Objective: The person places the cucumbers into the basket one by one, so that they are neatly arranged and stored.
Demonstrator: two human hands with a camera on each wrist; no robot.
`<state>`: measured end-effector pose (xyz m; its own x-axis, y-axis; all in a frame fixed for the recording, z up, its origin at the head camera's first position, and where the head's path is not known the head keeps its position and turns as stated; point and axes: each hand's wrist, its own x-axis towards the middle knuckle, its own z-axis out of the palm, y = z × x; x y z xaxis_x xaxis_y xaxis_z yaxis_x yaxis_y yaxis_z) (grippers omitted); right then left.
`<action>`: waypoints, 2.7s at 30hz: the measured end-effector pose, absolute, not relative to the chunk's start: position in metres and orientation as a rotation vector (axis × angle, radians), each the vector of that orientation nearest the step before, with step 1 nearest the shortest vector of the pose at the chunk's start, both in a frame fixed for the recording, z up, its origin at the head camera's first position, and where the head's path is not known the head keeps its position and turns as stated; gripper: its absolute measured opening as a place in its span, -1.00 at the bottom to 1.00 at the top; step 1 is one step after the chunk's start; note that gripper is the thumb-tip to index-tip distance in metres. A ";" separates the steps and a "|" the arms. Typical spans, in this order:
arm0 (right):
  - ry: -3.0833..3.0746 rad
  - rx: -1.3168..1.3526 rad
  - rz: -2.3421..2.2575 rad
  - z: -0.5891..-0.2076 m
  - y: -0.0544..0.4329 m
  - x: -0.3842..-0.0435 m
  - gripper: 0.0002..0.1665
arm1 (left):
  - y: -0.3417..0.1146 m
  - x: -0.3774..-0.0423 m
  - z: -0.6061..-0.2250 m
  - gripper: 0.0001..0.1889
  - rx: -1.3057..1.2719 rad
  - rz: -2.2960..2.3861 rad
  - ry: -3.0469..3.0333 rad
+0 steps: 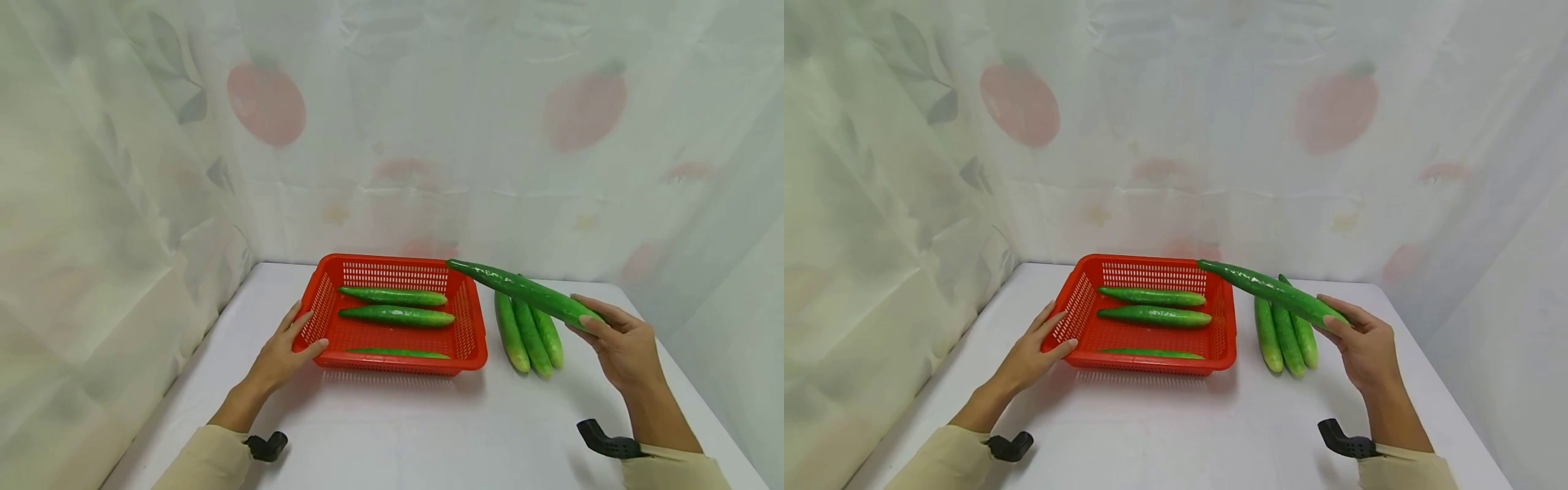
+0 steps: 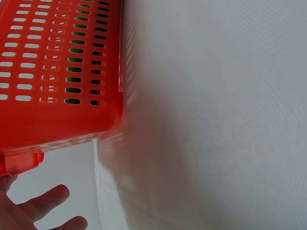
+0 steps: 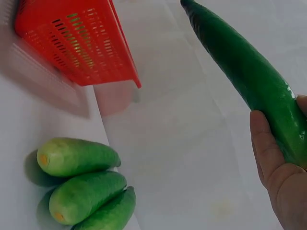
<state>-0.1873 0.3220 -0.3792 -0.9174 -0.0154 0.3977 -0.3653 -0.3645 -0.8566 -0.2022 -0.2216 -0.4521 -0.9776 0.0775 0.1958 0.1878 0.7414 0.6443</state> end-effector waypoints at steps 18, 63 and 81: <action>-1.954 0.482 2.278 -0.371 0.275 -0.206 -0.63 | -0.222 -0.203 -0.455 -0.13 -0.206 -1.048 -2.781; -2.489 0.413 2.115 -0.402 0.168 -0.241 -0.62 | -0.224 -0.204 -0.457 -0.13 -0.222 -1.049 -2.783; -2.646 0.479 1.867 -0.412 0.146 -0.252 -0.66 | -0.225 -0.203 -0.456 -0.14 -0.216 -1.052 -2.787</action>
<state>-0.2520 0.1463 -0.4119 -0.9487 -0.3105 0.0596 -0.1602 0.3095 -0.9373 -0.2034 -0.2246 -0.4565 -0.9776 0.0794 0.1948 0.1884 0.7427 0.6425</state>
